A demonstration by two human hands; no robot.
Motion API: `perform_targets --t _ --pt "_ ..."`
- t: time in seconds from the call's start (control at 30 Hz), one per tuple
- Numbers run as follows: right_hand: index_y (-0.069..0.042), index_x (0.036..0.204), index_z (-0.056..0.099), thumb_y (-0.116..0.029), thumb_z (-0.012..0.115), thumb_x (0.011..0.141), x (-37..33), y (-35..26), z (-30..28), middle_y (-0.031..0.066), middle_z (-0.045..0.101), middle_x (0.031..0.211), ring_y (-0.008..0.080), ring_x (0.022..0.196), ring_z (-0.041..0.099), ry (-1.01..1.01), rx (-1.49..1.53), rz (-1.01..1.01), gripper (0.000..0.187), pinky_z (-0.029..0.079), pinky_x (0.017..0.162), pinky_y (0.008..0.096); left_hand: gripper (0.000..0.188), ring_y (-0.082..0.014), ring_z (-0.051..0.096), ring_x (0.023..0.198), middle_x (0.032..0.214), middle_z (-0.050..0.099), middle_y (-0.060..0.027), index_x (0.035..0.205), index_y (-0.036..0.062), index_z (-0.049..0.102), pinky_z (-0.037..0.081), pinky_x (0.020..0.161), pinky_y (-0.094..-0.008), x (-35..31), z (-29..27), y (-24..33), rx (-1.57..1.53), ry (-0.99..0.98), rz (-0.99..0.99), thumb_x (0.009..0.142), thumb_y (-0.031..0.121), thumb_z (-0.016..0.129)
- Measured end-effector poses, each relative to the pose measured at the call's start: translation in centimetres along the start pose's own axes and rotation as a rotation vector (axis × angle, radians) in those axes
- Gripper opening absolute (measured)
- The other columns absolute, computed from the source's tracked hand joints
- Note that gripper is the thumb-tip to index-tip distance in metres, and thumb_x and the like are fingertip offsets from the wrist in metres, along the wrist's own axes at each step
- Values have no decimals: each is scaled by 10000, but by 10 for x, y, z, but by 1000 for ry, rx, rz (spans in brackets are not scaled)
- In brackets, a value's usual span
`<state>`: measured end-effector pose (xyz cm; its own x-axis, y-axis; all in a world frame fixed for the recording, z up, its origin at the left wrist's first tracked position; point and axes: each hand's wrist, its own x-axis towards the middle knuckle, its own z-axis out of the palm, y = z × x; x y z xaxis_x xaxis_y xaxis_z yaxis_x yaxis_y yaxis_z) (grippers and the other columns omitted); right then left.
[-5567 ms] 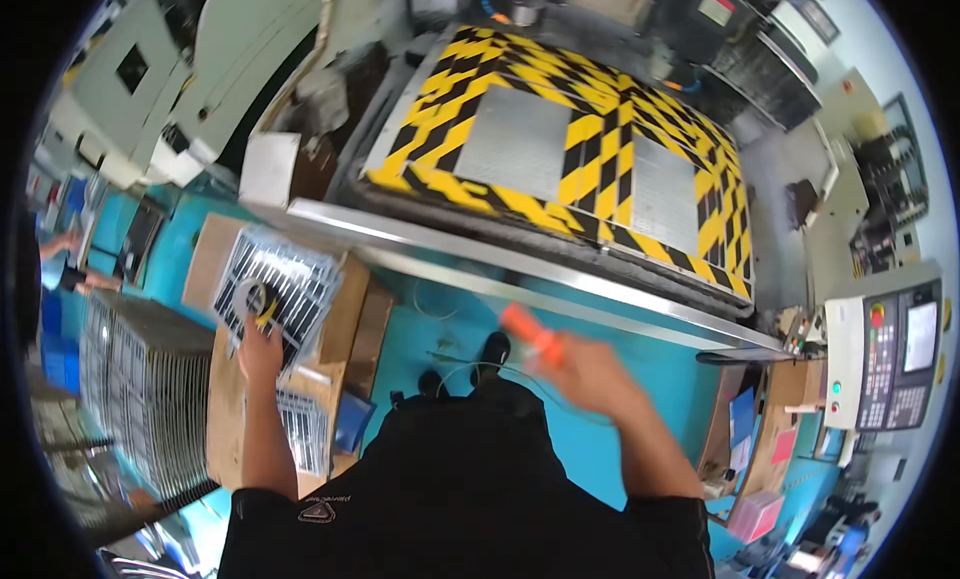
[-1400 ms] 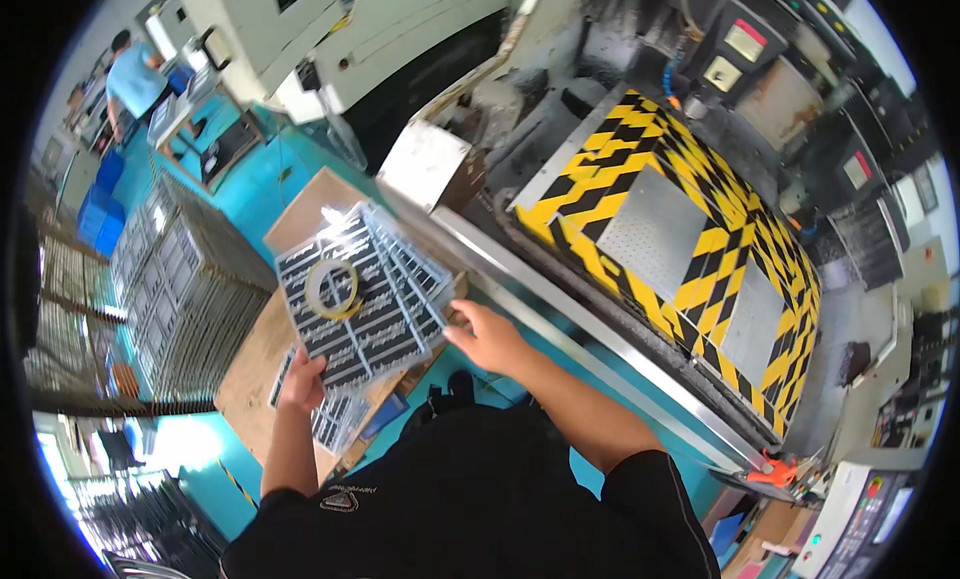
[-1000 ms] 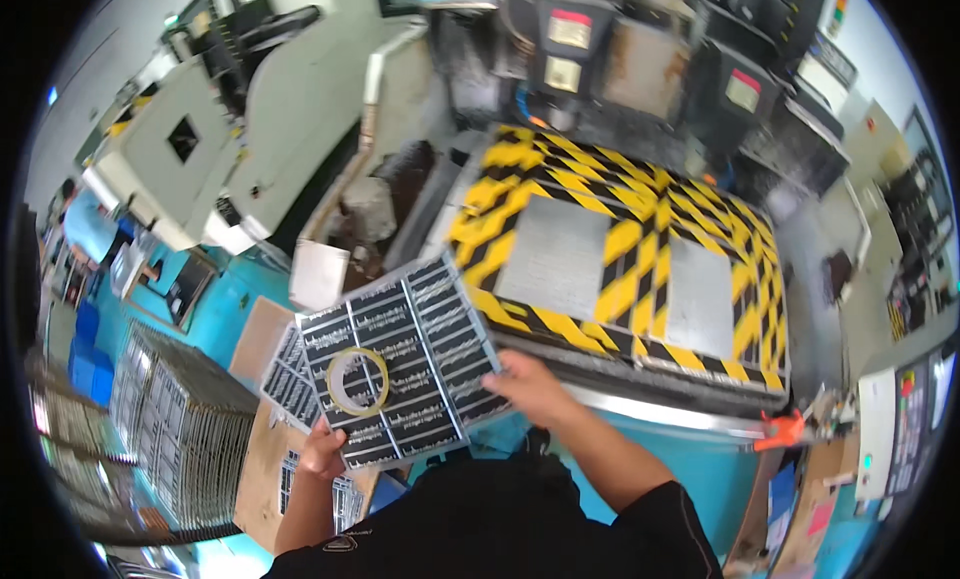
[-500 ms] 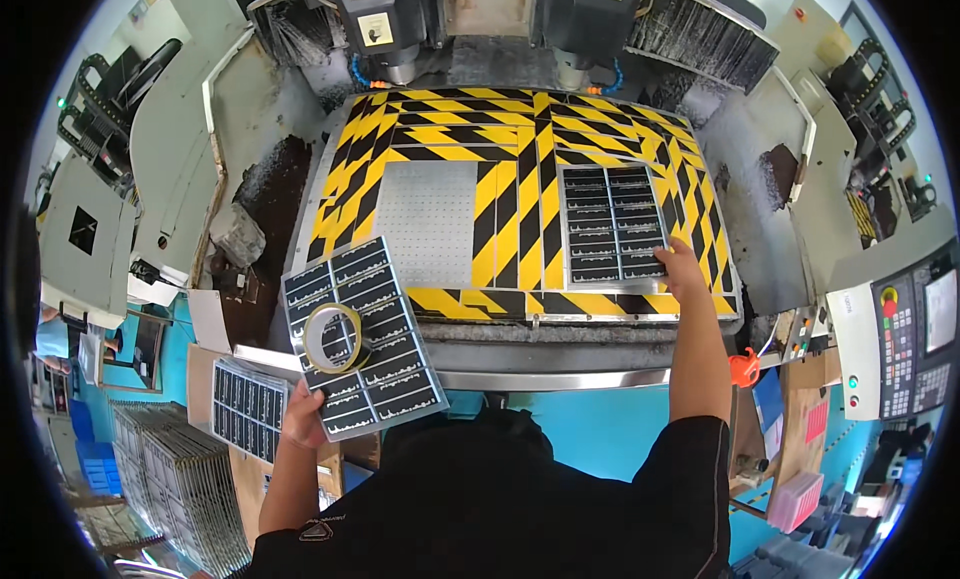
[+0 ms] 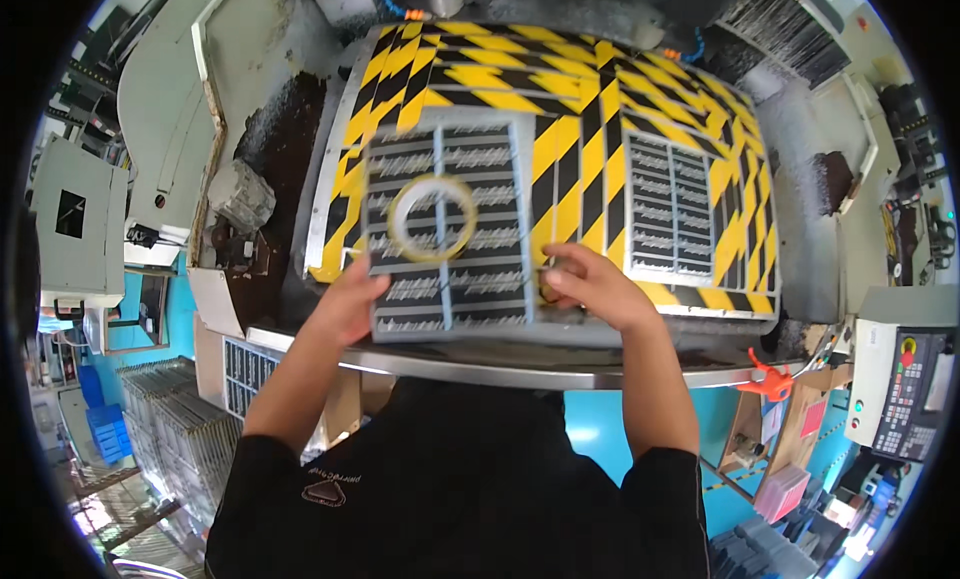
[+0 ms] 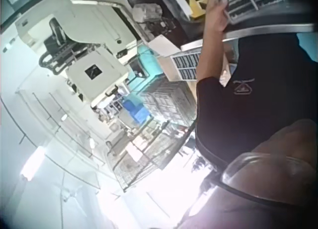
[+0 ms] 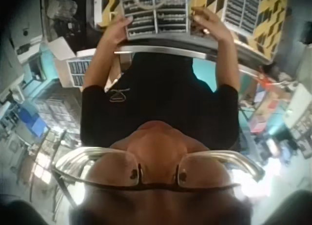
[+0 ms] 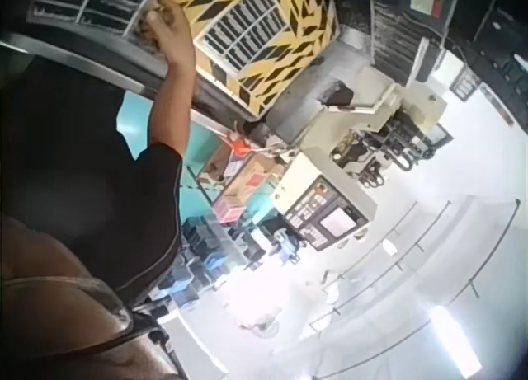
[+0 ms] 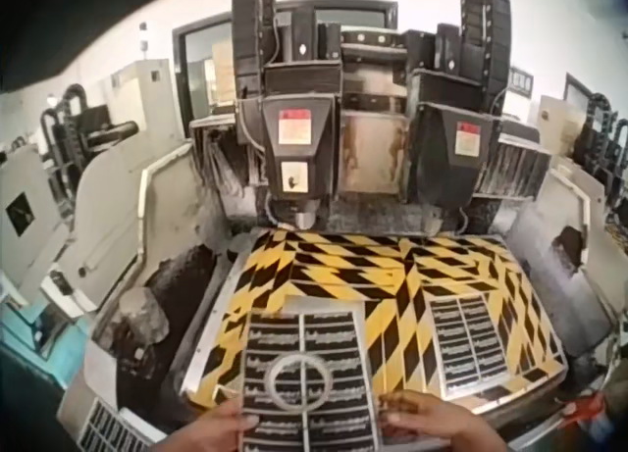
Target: The person sprays a machine bed with an air nozzle, removes a finished plate, and tapes a new plate onto the bed. Then, they walk to a storage area to remove plastic film from stacks of blue sheets and sort them into piles.
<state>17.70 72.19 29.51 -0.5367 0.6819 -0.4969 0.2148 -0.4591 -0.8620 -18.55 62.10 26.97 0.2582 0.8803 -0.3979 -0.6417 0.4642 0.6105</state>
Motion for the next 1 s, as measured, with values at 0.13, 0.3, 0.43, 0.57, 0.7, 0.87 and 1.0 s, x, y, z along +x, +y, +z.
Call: perform_targets --t 0.13,0.3,0.43,0.57,0.7,0.87,1.0 --pt "-71 1115 520 -104 704 885 60 9 15 -23 586 735 67 585 522 249 60 -47 296 416 528 214 592 -164 592 1047 1225 588 -44 1457 81 392 511 887 -334 72 -6 33 272 -16 -61 921 113 643" --pt "-56 1111 543 -80 697 882 101 21 18 1 609 703 68 539 516 374 38 -23 277 407 494 217 530 -159 619 843 955 640 -49 1401 73 473 522 740 -304 119 -35 53 699 170 -90 919 190 658" --pt "-39 1082 571 -74 694 880 114 36 25 5 620 706 66 540 522 392 28 56 240 416 499 217 516 -267 645 1064 1213 653 -114 1367 91 526 508 875 -439 120 -52 65 1648 101 19 891 222 676" --pt "-23 1088 595 -73 698 877 119 35 30 2 626 717 60 544 524 406 11 85 239 424 505 206 630 -329 400 1370 1488 446 -96 1457 148 446 342 1111 -466 114 -60 65 2188 -137 275 887 260 692" --pt "-8 1127 616 -85 706 874 121 32 31 0 628 725 57 549 523 441 -26 103 280 432 514 201 707 -384 142 1502 1628 218 -85 1518 194 353 170 1216 -493 119 -59 67 2213 -206 113 902 318 679" --pt "-21 1146 612 -101 705 888 123 41 25 8 676 787 35 595 545 430 -42 117 285 416 526 178 727 -370 146 1504 1632 213 -75 1526 200 341 171 1219 -479 121 -64 65 2222 -215 148 901 345 681" --pt "6 1135 620 -101 711 873 123 34 30 6 640 734 52 557 519 462 -25 111 297 424 518 199 734 -368 137 1506 1638 197 -66 1529 203 339 167 1221 -475 121 -65 65 2218 -207 139 899 354 683"
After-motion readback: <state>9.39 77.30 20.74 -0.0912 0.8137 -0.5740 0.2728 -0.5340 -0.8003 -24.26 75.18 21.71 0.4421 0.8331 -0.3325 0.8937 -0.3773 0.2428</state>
